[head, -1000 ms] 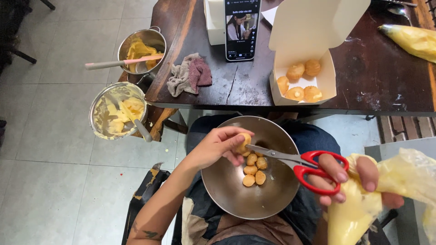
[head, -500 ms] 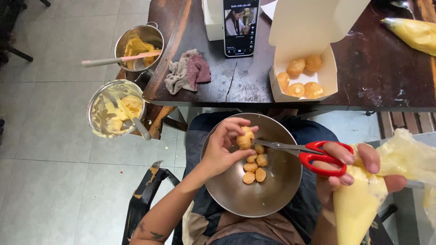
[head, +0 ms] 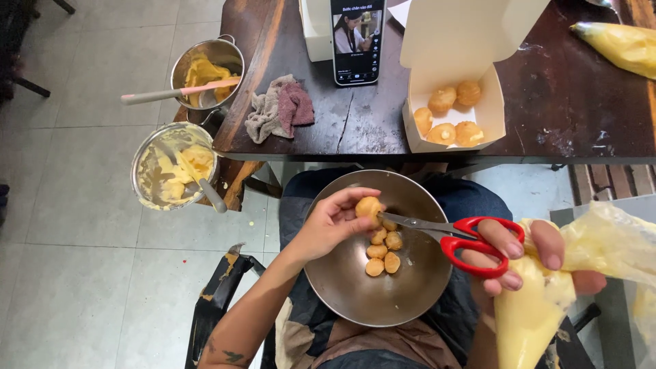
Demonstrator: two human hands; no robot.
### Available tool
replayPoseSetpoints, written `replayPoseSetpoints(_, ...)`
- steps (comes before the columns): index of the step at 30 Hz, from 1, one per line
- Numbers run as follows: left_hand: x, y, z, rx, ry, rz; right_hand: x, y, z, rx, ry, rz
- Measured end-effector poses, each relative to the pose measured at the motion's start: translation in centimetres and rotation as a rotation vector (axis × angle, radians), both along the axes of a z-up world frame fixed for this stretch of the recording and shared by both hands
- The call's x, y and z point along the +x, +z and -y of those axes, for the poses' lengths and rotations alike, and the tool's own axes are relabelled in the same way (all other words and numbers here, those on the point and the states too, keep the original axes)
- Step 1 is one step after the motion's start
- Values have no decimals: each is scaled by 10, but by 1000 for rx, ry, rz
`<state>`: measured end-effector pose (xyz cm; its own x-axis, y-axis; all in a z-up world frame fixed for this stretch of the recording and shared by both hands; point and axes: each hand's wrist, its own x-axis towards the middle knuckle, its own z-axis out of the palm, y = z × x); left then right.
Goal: Using a piping bag and scissors to fill cream puffs with cream and then placing them in a box.
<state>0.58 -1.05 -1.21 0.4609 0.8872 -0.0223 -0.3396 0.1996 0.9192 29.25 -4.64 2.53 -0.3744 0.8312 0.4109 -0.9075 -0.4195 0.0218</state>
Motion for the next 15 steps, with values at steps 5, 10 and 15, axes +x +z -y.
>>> replayPoseSetpoints(5,6,-14,5,102,99,37,-7,0,9,-139,-31,-131)
replayPoseSetpoints(10,11,-12,10,192,160,-66,-10,4,11,-243,-52,-187)
replayPoseSetpoints(15,0,-4,8,284,84,-152,-9,11,10,-291,36,-231)
